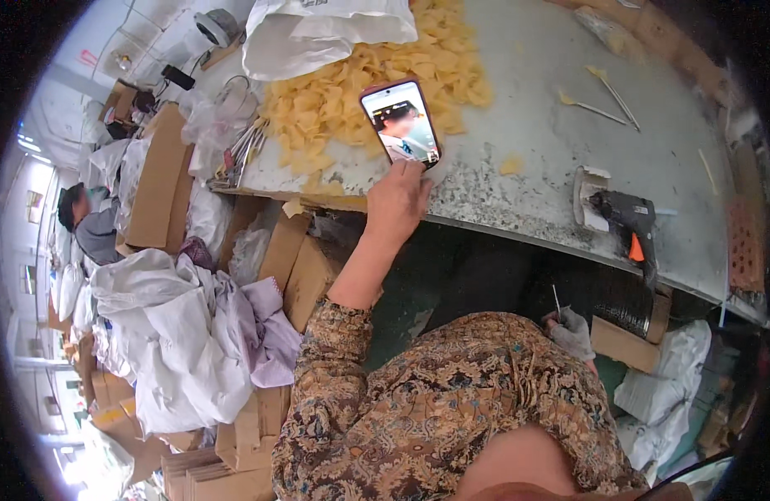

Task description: The person attaches pieces of yellow material onto the ends of metal rods using a glue gun and places the assembled rods on the table.

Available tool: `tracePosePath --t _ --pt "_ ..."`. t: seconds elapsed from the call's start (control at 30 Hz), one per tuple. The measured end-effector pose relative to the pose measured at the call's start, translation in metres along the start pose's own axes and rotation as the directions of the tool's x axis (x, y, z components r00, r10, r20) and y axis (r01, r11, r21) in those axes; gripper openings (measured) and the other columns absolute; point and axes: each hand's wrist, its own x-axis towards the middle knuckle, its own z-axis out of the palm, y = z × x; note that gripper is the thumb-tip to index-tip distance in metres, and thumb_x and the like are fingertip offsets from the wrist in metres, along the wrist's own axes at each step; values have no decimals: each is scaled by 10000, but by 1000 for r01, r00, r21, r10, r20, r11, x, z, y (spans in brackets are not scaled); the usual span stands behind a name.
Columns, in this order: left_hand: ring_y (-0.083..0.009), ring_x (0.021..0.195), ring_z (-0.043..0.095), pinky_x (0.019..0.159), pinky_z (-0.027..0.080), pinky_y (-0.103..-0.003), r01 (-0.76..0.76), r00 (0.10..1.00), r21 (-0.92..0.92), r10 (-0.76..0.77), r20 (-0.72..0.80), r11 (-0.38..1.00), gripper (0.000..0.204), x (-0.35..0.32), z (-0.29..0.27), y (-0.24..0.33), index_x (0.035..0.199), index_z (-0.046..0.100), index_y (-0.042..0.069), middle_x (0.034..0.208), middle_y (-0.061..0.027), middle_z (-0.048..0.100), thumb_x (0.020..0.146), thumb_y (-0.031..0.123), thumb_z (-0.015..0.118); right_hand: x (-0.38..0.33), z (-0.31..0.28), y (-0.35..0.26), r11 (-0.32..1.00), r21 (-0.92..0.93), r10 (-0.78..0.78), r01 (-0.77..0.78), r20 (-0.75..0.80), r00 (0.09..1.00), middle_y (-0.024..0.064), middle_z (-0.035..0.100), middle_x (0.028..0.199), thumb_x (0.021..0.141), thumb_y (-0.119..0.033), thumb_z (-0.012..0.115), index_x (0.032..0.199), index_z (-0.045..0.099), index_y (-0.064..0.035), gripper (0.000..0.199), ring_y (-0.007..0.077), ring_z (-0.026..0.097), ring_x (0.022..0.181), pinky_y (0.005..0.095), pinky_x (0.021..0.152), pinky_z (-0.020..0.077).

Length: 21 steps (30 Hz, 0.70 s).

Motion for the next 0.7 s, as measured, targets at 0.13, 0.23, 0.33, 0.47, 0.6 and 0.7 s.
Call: tracePosePath --t 0.13,0.23,0.33,0.47,0.6,0.7 --pt "-335 723 572 591 457 -410 4 998 80 -9 60 997 166 2 0 0 879 570 44 824 -128 560 776 156 636 5 -2 11 997 6 -79 79 -3 997 6 545 722 827 -151 585 907 595 -3 169 78 452 652 231 577 383" --pt "-349 732 567 610 454 -419 29 998 58 -33 59 998 146 3 -6 0 860 575 40 819 -143 556 776 144 634 -4 -3 -8 996 -42 -81 81 -2 997 13 557 731 821 -147 592 895 597 1 166 81 460 660 232 582 387" --pt "-383 747 553 639 445 -440 98 995 98 -99 6 990 148 4 -6 -13 841 564 25 806 -178 545 765 129 636 -5 -4 -13 997 -12 -70 70 -5 998 6 547 719 823 -152 591 903 596 0 171 79 451 653 239 580 387" --pt "-414 755 545 656 449 -466 139 990 174 -139 -11 975 150 7 -16 -34 829 528 -15 839 -230 541 746 73 617 -3 -3 -12 998 5 -58 58 6 998 -3 531 708 822 -155 593 910 594 -2 177 75 433 641 239 574 383" --pt "-399 754 544 659 438 -437 160 987 181 -154 -51 970 154 12 -16 -41 818 562 -4 802 -207 550 742 105 641 -1 -3 -13 993 -23 -115 115 16 993 -5 520 699 819 -146 593 908 592 1 172 72 430 635 232 567 382" --pt "-390 780 546 679 441 -432 192 981 171 -191 -22 966 175 12 -20 -35 845 564 0 830 -200 553 741 112 651 -13 -7 -35 1000 -2 0 0 -9 1000 3 532 709 822 -137 583 909 593 2 164 81 452 629 235 572 384"
